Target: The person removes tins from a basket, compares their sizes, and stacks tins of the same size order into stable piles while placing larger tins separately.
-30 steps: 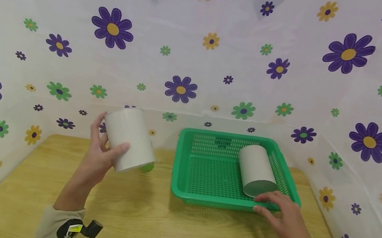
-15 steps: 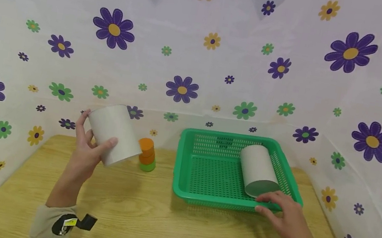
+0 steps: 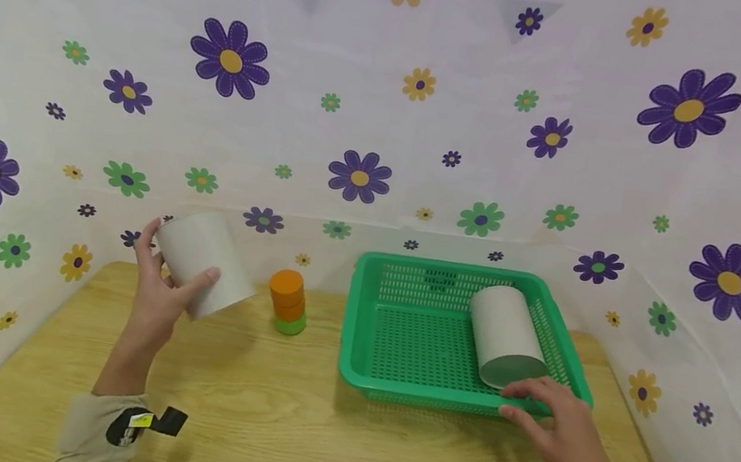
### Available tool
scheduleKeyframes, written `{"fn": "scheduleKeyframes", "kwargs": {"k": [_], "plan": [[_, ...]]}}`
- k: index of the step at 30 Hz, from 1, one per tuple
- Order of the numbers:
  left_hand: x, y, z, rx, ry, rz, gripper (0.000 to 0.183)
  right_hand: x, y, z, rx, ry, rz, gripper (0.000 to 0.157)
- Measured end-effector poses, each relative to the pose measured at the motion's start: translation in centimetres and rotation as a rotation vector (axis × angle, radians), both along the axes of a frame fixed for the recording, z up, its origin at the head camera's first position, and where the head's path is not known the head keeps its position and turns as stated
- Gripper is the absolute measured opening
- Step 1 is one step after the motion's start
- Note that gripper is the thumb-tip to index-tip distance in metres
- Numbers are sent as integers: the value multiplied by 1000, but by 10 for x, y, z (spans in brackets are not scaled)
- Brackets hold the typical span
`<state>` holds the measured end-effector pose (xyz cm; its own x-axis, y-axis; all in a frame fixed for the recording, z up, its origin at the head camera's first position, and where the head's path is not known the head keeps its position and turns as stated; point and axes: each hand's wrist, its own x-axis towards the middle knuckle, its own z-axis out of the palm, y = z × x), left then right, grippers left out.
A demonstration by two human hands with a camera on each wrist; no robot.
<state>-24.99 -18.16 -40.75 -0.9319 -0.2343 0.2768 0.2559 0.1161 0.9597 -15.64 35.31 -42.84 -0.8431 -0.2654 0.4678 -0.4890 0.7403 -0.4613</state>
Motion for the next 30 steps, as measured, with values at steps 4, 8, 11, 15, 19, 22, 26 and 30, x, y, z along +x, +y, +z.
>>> {"fn": "scheduleKeyframes", "kwargs": {"k": [4, 8, 11, 15, 19, 22, 26, 30], "plan": [[-8, -5, -14, -29, 18, 28, 101, 0, 1, -1, -4, 4, -3, 27], [-15, -8, -26, -50, 22, 53, 101, 0, 1, -2, -10, 11, 0, 27], [-19, -11, -34, -50, 6, 69, 101, 0, 1, -2, -13, 12, 4, 27], [-23, -14, -43, -76, 13, 97, 102, 0, 0, -1, -15, 6, 5, 26], [-29, -17, -54, -160, 51, 148, 105, 0, 0, -1, -15, 6, 4, 26], [-35, -17, -63, -238, 76, 187, 107, 0, 0, -1, -13, 10, 3, 26], [-40, -18, -72, -299, 95, 208, 108, 0, 0, -1, -16, 19, 6, 29], [-41, -17, -76, -319, 91, 216, 108, 0, 0, -1, -17, 26, 13, 31]]}}
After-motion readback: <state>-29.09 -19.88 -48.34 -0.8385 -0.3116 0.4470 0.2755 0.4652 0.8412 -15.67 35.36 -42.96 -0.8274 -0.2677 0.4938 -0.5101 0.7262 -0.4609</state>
